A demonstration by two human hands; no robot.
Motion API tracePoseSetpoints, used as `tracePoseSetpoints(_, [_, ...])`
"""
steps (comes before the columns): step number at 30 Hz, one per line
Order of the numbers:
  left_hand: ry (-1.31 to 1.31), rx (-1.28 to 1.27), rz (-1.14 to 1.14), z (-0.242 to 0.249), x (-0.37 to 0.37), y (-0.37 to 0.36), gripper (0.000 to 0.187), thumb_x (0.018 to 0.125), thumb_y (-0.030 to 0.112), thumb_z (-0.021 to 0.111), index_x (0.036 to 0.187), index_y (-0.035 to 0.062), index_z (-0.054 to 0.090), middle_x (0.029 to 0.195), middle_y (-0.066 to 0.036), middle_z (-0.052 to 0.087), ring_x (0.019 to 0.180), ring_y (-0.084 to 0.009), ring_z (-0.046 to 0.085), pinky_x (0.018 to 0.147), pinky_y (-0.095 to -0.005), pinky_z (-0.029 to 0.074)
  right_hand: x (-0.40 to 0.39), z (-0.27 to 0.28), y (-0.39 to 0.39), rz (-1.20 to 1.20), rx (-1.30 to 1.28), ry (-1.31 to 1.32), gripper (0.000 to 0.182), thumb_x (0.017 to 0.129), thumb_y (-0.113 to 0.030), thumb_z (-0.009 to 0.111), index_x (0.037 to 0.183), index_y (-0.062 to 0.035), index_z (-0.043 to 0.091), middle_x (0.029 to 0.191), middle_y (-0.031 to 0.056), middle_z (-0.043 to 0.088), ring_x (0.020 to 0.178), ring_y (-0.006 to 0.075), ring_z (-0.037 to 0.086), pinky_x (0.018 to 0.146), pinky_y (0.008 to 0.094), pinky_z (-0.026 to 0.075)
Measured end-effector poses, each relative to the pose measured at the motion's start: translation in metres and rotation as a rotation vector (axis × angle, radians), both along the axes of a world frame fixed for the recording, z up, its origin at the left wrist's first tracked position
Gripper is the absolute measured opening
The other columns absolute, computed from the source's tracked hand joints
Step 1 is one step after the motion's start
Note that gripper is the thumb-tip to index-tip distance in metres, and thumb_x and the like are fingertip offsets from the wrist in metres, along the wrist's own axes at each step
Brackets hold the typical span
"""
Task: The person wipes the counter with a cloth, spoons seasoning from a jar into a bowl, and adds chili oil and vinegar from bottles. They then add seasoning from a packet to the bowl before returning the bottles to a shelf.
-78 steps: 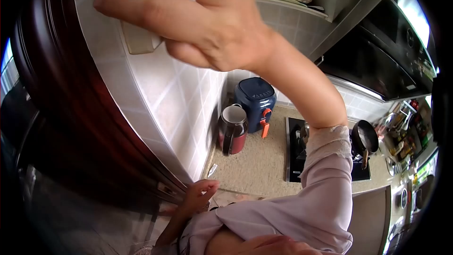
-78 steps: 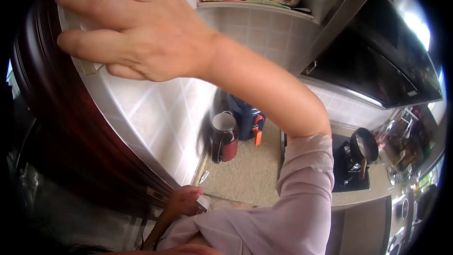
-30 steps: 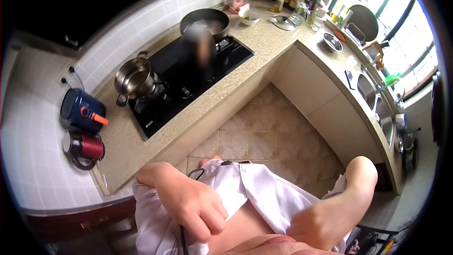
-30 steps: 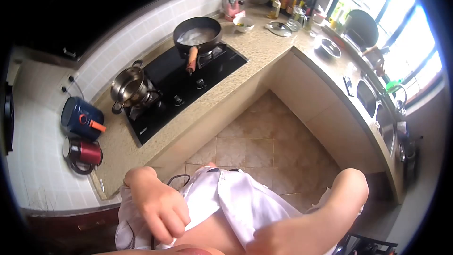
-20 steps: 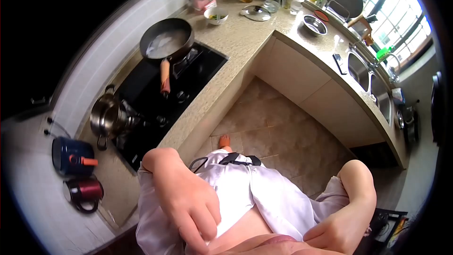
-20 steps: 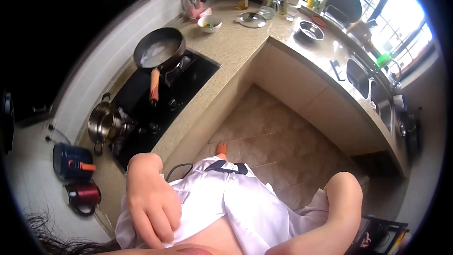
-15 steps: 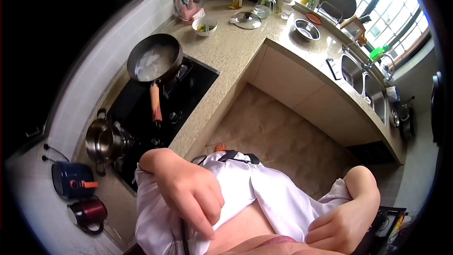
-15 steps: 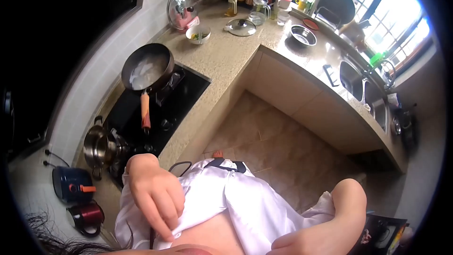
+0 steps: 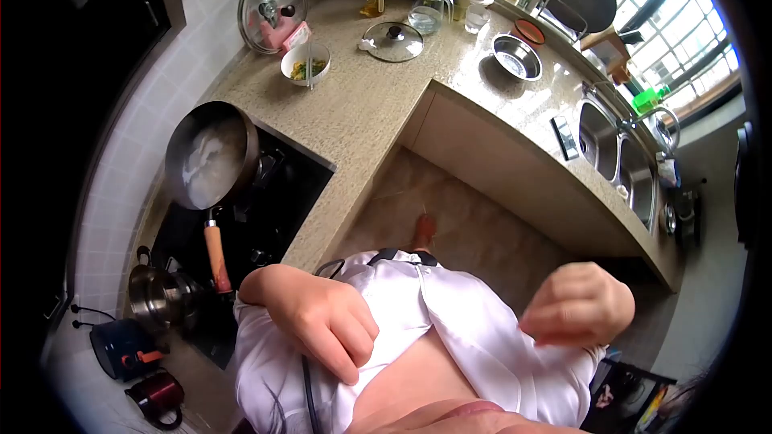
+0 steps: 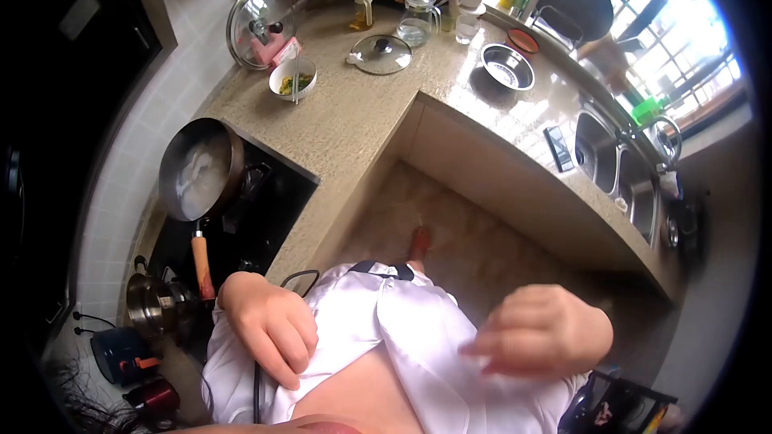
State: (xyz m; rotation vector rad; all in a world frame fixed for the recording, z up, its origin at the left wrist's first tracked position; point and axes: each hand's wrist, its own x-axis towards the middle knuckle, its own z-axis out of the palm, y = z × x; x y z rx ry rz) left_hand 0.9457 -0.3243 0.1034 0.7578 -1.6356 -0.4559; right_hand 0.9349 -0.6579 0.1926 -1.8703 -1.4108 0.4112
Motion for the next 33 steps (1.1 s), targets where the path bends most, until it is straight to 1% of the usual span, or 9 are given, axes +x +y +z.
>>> tracePoseSetpoints(5, [0.047,-0.168,0.018,0.000,0.059,-0.073,0.015,0.093,0.005,0.055,0.093,-0.0066,0.065,0.082,-0.013,0.060,0.064,-0.0242,0.058,0.052,-0.0342,0.044,0.104,-0.053,-0.058,-0.295,-0.055,0.157,0.023,0.077,-0.004,0.070,0.099,-0.0002,0.065,0.080,0.0109,0.065,0.071,0.0263,0.065,0.061,0.0356,0.049])
tracePoseSetpoints(9, [0.109,-0.133,0.034,0.008,0.112,-0.114,0.015,0.090,0.002,0.058,0.092,-0.0084,0.068,0.084,-0.017,0.064,0.064,-0.0240,0.059,0.053,-0.0309,0.046,0.201,-0.108,-0.072,-0.490,-0.126,0.237,0.016,0.085,-0.004,0.062,0.101,-0.0008,0.063,0.081,0.0091,0.065,0.073,0.0150,0.063,0.067,0.0284,0.050])
tracePoseSetpoints(14, [0.474,0.088,0.725,-0.039,0.144,-0.124,0.023,0.082,0.006,0.071,0.103,-0.0028,0.069,0.079,-0.009,0.063,0.066,-0.0158,0.059,0.058,-0.0271,0.046,0.318,-0.225,-0.045,-0.367,-0.070,0.571,0.015,0.091,-0.004,0.054,0.105,0.0005,0.060,0.083,0.0047,0.062,0.074,0.0118,0.061,0.067,0.0264,0.050])
tracePoseSetpoints(17, [0.640,0.435,1.211,-0.062,0.150,-0.121,0.017,0.086,0.003,0.065,0.103,-0.0006,0.068,0.087,-0.004,0.064,0.076,-0.0096,0.059,0.069,-0.0228,0.046,0.371,-0.270,0.006,-0.286,-0.098,0.518,0.021,0.088,-0.008,0.060,0.108,-0.0021,0.061,0.090,0.0090,0.063,0.076,0.0155,0.062,0.070,0.0290,0.052])
tracePoseSetpoints(19, [0.978,0.393,1.374,-0.076,0.155,-0.116,0.016,0.088,0.001,0.062,0.103,-0.0003,0.067,0.090,-0.002,0.065,0.082,-0.0063,0.058,0.073,-0.0206,0.046,0.410,-0.302,0.049,-0.302,-0.143,0.461,0.028,0.084,-0.013,0.064,0.110,-0.0033,0.061,0.098,0.0148,0.062,0.081,0.0230,0.064,0.074,0.0342,0.052])
tracePoseSetpoints(21, [1.011,0.381,1.512,-0.100,0.162,-0.094,0.017,0.090,0.003,0.061,0.105,-0.0012,0.066,0.092,-0.002,0.065,0.082,-0.0056,0.058,0.075,-0.0197,0.047,0.450,-0.331,0.090,-0.326,-0.147,0.414,0.032,0.082,-0.015,0.066,0.111,-0.0038,0.061,0.102,0.0180,0.062,0.086,0.0280,0.064,0.077,0.0375,0.052])
tracePoseSetpoints(26, [1.140,0.355,1.578,-0.126,0.180,-0.054,0.019,0.092,0.004,0.058,0.109,-0.0013,0.065,0.090,-0.001,0.064,0.083,-0.0050,0.058,0.075,-0.0195,0.047,0.530,-0.376,0.183,-0.460,-0.103,-0.130,0.035,0.080,-0.016,0.065,0.113,-0.0033,0.059,0.118,0.0247,0.054,0.104,0.0419,0.055,0.088,0.0439,0.048])
tracePoseSetpoints(31, [1.218,0.389,1.613,-0.132,0.205,-0.028,0.021,0.093,0.007,0.057,0.111,-0.0014,0.064,0.087,-0.003,0.066,0.080,-0.0076,0.059,0.076,-0.0207,0.047,0.572,-0.397,0.242,-0.595,-0.262,-0.167,0.045,0.084,-0.014,0.063,0.126,-0.0049,0.053,0.129,0.0217,0.049,0.111,0.0401,0.054,0.091,0.0429,0.048])
tracePoseSetpoints(33, [1.257,0.385,1.623,-0.132,0.212,-0.019,0.021,0.093,0.007,0.057,0.112,-0.0014,0.064,0.087,-0.003,0.066,0.081,-0.0077,0.059,0.076,-0.0207,0.047,0.583,-0.407,0.251,-0.598,-0.304,-0.164,0.031,0.085,-0.012,0.059,0.115,-0.0044,0.059,0.123,0.0218,0.053,0.107,0.0410,0.057,0.089,0.0446,0.049])
